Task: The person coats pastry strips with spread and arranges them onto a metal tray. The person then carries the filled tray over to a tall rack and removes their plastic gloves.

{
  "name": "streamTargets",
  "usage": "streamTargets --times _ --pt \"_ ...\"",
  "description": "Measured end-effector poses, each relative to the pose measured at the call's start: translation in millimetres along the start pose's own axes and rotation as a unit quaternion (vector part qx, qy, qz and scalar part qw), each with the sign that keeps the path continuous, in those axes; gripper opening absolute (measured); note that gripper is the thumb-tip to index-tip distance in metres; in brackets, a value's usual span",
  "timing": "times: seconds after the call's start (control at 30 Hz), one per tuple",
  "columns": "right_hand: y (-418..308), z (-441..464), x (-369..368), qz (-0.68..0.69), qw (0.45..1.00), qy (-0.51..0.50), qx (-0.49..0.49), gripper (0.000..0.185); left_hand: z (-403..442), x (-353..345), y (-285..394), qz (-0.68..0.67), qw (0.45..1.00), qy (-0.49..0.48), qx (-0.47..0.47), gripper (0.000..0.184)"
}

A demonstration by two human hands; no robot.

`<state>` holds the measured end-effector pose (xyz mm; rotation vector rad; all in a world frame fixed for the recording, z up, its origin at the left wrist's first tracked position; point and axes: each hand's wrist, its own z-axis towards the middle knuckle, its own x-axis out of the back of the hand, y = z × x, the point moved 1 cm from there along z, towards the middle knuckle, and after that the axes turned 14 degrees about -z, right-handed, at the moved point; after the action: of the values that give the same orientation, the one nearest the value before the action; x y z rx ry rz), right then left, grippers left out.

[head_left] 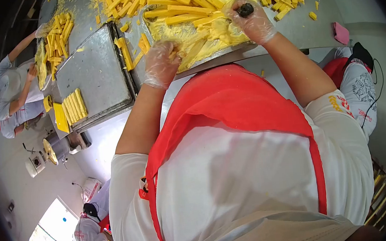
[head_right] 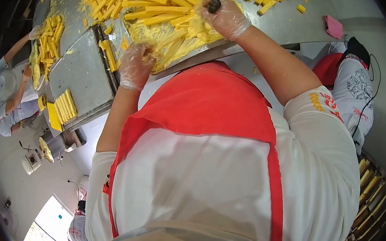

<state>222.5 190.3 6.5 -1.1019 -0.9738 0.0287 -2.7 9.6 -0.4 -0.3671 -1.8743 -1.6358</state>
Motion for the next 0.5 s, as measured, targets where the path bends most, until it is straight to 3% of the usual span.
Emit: streamTargets --times 0.07,0.1,0.17,0.23,0.3,0.37,0.4,0.47,0.5 --pt "-36 -9 11 0.120 0.992 0.003 0.045 0.019 2 -9 -1 0.148 0.957 -0.026 -0.250 0.018" --pt "-53 -12 -8 0.144 0.989 0.000 0.028 0.019 -11 7 -3 0.156 0.958 -0.050 -0.234 0.018" --pt "-65 -6 -8 0.031 0.999 -0.028 0.025 0.020 -4 4 3 0.211 0.922 -0.065 -0.319 0.014" --pt "-30 7 -10 0.054 0.997 -0.023 0.042 0.019 2 6 -7 0.229 0.912 -0.083 -0.329 0.016" --pt "-15 11 -1 -0.104 0.992 -0.016 -0.073 0.019 3 8 -7 0.244 0.906 -0.102 -0.331 0.019" --pt "-27 -2 -3 -0.114 0.993 0.017 -0.010 0.019 7 8 0 0.115 0.970 -0.037 -0.212 0.018" --pt "-54 -11 -3 -0.043 0.998 0.017 0.046 0.018 10 8 7 0.114 0.971 -0.032 -0.209 0.018" --pt "-76 -24 -23 0.101 0.987 0.025 0.119 0.014 19 8 13 0.067 0.996 -0.036 0.050 0.025" --pt "-66 -21 -31 0.102 0.987 0.018 0.124 0.014 19 10 11 0.065 0.996 -0.028 0.055 0.025"
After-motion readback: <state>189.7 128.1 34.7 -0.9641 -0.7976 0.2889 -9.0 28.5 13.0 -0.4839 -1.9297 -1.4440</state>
